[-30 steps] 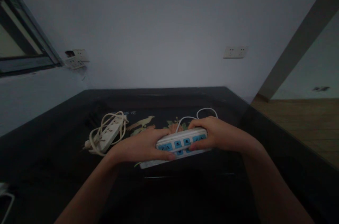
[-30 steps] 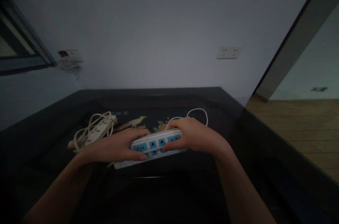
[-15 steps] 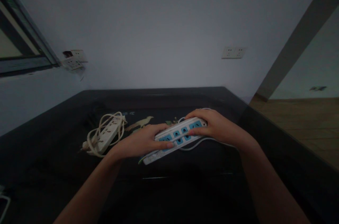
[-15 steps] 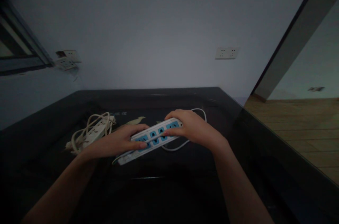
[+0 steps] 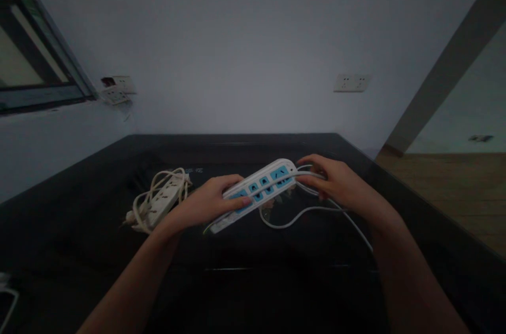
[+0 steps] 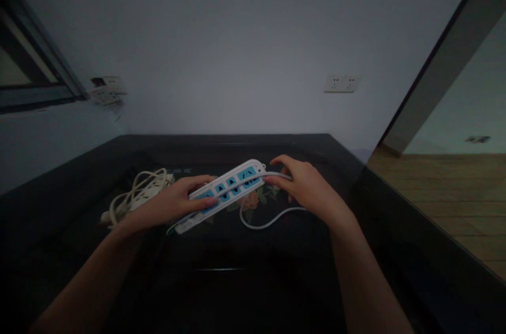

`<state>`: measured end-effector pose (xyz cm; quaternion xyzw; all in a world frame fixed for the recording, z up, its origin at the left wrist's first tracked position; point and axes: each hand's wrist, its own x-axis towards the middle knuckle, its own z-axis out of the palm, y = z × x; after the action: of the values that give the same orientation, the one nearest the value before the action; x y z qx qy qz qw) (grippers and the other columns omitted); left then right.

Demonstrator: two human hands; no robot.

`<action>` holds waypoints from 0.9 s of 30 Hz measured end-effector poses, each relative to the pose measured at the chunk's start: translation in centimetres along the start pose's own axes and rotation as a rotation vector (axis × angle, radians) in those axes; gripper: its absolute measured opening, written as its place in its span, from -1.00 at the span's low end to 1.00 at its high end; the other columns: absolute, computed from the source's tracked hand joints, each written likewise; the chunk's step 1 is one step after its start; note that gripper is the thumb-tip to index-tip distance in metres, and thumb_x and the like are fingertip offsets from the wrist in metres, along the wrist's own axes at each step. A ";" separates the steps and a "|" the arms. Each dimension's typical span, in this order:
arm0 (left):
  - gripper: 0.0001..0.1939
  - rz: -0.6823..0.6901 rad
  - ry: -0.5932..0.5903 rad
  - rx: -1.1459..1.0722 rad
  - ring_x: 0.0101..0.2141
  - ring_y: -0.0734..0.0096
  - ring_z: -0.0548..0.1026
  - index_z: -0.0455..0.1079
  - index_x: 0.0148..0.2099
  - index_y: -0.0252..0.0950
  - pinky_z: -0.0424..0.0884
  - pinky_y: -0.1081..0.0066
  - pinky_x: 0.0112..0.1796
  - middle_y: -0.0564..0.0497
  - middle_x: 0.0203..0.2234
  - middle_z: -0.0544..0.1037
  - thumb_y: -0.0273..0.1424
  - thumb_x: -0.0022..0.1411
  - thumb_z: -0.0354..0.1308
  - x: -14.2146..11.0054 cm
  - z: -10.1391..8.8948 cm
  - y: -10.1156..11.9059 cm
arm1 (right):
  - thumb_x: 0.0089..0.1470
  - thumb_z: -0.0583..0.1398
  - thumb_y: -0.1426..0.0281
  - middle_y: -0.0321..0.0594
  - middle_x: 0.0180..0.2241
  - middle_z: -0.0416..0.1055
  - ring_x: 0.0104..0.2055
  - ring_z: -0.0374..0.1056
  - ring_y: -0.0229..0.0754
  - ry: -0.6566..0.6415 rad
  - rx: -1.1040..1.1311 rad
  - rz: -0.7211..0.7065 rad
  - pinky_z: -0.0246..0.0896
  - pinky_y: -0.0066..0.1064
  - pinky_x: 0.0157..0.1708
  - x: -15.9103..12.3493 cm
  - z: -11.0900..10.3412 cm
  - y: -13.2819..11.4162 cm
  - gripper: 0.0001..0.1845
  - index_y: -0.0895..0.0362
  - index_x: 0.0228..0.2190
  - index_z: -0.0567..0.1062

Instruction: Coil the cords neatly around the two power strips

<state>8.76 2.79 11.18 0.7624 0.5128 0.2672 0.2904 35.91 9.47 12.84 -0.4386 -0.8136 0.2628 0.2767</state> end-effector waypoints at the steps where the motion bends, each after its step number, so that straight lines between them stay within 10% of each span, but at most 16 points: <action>1: -0.68 0.009 0.021 -0.015 -0.24 0.27 0.48 0.43 -0.10 -0.25 0.33 0.41 -0.24 -0.03 -0.24 0.55 -0.18 0.18 0.12 -0.1 -0.2 -0.1 | 0.06 0.19 0.15 -0.31 -0.57 0.38 -0.66 0.22 -0.34 -0.014 0.040 0.019 0.06 -0.46 -0.66 0.0 -0.4 0.1 -0.70 0.14 -0.32 0.50; 4: -0.69 0.035 0.050 -0.022 -0.22 0.28 0.48 0.44 -0.10 -0.23 0.33 0.41 -0.22 -0.02 -0.22 0.55 -0.20 0.17 0.14 -0.2 -0.4 0.0 | 0.02 0.19 0.16 -0.38 -0.71 0.21 -0.68 0.09 -0.37 0.011 0.129 -0.029 -0.09 -0.48 -0.68 -0.2 -1.7 0.3 -0.67 0.13 -0.60 0.47; 20: -0.62 0.075 -0.085 0.084 -0.24 0.29 0.45 0.33 -0.01 -0.17 0.30 0.43 -0.26 0.02 -0.19 0.50 -0.20 0.13 0.20 -1.3 0.9 2.8 | -0.13 0.31 0.29 -0.30 -0.56 0.38 -0.47 0.25 -0.24 0.191 0.380 -0.186 0.11 -0.40 -0.47 -1.2 -2.4 -0.6 -0.85 0.10 -0.58 0.52; 27: -0.51 0.144 -0.026 0.221 -0.18 0.22 0.46 0.31 0.08 -0.11 0.30 0.37 -0.19 0.02 -0.13 0.51 -0.16 0.11 0.23 -1.4 1.7 3.6 | -0.02 0.24 0.26 -0.37 -0.63 0.28 -0.59 0.12 -0.36 0.070 0.416 -0.160 -0.02 -0.48 -0.59 -0.6 -1.2 -1.3 -0.79 0.14 -0.55 0.49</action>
<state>11.73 0.10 12.45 0.8280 0.4793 0.2191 0.1914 36.31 8.58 14.41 -0.3153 -0.7639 0.3866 0.4092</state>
